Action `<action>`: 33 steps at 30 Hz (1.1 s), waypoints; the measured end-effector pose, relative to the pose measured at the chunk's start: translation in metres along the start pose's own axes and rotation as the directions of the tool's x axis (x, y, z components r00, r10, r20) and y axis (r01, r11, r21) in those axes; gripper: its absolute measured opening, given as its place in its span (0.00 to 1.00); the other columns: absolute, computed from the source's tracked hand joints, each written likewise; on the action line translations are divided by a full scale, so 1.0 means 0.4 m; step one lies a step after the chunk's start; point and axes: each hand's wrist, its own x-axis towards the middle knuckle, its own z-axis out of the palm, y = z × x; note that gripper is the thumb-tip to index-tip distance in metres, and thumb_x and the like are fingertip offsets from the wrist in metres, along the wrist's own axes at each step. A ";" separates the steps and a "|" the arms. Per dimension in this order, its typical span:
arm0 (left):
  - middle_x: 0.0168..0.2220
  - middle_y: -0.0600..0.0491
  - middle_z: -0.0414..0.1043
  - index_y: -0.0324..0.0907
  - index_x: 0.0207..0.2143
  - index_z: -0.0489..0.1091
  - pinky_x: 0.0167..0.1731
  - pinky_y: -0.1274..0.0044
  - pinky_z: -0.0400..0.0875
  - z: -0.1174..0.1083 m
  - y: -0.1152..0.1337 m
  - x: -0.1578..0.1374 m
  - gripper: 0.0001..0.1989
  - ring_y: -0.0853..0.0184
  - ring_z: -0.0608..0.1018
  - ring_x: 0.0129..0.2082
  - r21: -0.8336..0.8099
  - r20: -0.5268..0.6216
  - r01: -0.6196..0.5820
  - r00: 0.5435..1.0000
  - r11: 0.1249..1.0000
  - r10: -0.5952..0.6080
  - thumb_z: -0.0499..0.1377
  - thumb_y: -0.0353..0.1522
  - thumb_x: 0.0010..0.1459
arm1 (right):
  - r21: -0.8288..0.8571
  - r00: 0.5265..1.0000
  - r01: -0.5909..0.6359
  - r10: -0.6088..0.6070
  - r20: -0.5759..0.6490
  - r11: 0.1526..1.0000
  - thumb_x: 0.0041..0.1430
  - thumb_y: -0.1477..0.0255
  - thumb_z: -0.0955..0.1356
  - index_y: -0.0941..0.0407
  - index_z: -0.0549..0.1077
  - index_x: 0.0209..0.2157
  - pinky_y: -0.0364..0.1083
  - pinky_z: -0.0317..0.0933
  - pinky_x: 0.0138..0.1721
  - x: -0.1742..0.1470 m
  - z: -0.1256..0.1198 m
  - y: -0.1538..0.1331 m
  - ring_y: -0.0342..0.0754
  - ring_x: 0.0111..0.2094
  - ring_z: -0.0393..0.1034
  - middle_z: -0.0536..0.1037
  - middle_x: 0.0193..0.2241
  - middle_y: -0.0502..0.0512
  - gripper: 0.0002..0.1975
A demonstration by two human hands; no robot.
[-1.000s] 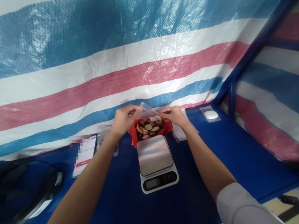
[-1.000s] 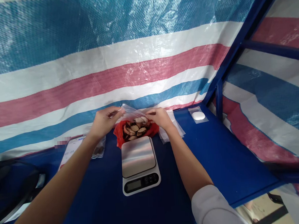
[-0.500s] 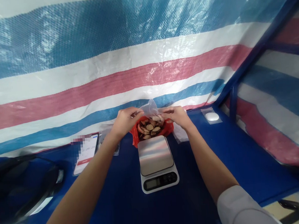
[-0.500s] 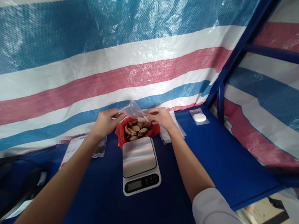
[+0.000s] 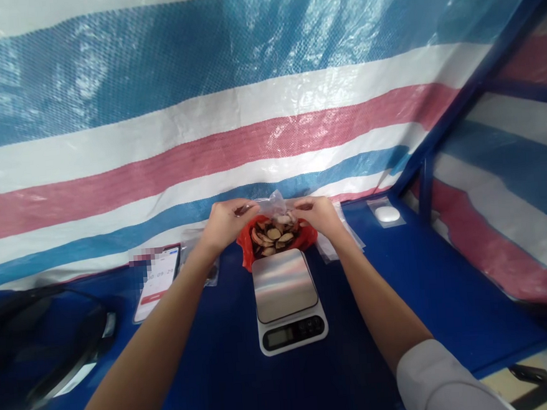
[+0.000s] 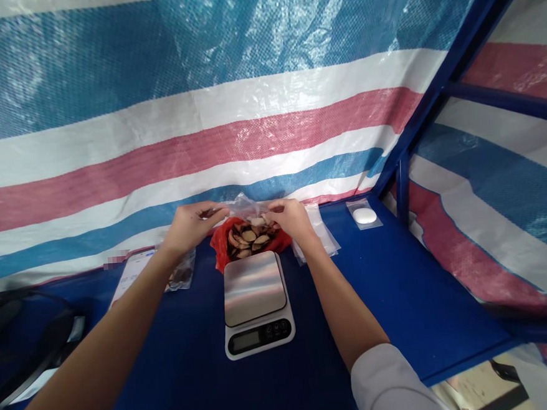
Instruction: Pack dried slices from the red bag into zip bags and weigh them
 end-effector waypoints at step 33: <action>0.27 0.54 0.77 0.42 0.29 0.76 0.31 0.76 0.67 -0.034 0.003 -0.006 0.17 0.66 0.75 0.28 -0.062 -0.076 0.034 0.996 0.998 -0.039 0.59 0.46 0.57 | 0.384 0.989 -0.112 0.065 0.133 0.916 0.48 0.63 0.76 0.56 0.81 0.39 0.46 0.75 0.32 -0.020 0.053 -0.028 0.49 0.31 0.78 0.83 0.31 0.53 0.17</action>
